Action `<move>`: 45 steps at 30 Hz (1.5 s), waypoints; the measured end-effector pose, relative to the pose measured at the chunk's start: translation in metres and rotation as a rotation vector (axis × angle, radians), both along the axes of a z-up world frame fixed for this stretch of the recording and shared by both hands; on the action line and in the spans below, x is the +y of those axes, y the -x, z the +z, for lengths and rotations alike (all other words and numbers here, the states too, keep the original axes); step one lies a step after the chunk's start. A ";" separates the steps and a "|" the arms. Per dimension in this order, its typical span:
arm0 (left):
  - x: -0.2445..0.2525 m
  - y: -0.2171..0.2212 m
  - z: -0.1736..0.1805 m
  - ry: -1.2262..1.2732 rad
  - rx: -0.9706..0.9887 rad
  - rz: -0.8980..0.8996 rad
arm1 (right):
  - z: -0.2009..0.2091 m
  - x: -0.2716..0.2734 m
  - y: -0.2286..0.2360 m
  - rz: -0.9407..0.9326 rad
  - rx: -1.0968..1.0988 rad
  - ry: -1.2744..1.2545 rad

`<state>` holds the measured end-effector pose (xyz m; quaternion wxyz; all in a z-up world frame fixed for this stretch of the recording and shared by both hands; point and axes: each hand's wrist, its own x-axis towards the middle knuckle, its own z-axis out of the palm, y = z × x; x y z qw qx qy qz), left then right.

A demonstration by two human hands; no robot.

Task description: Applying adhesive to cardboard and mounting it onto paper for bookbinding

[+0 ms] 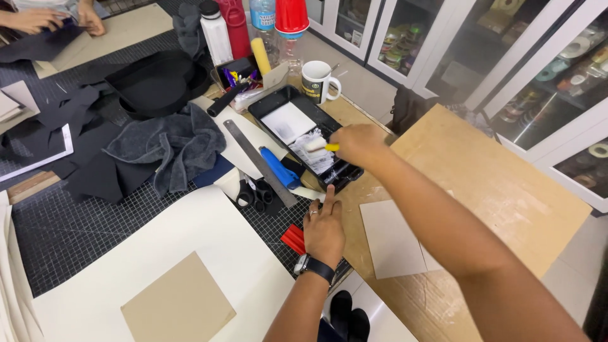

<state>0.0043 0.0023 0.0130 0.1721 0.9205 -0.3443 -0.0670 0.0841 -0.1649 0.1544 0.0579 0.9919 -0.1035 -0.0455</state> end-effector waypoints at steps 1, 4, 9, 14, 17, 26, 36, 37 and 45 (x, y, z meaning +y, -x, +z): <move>-0.001 -0.001 0.001 0.001 0.009 0.000 | 0.008 -0.005 0.005 -0.001 0.026 0.068; 0.001 0.002 0.010 0.005 0.025 -0.007 | 0.011 -0.011 -0.001 0.003 0.067 0.062; 0.001 0.001 0.012 -0.020 0.023 -0.001 | -0.030 -0.009 -0.019 -0.015 -0.055 -0.078; 0.003 0.001 0.017 -0.028 0.048 -0.018 | -0.001 -0.010 0.025 -0.005 -0.033 -0.011; 0.004 0.006 0.013 -0.024 0.036 -0.014 | 0.018 -0.004 0.034 -0.002 -0.009 0.075; 0.004 0.003 0.017 -0.051 0.056 -0.024 | -0.036 0.004 0.029 0.011 -0.227 -0.042; 0.008 0.005 0.031 -0.071 0.069 -0.025 | -0.050 0.004 0.008 0.016 -0.245 -0.030; 0.009 0.005 0.035 -0.079 0.083 -0.027 | -0.062 0.006 0.009 0.002 -0.252 -0.059; 0.019 0.018 0.036 0.046 0.017 -0.076 | 0.024 -0.012 0.129 -0.132 -0.154 -0.052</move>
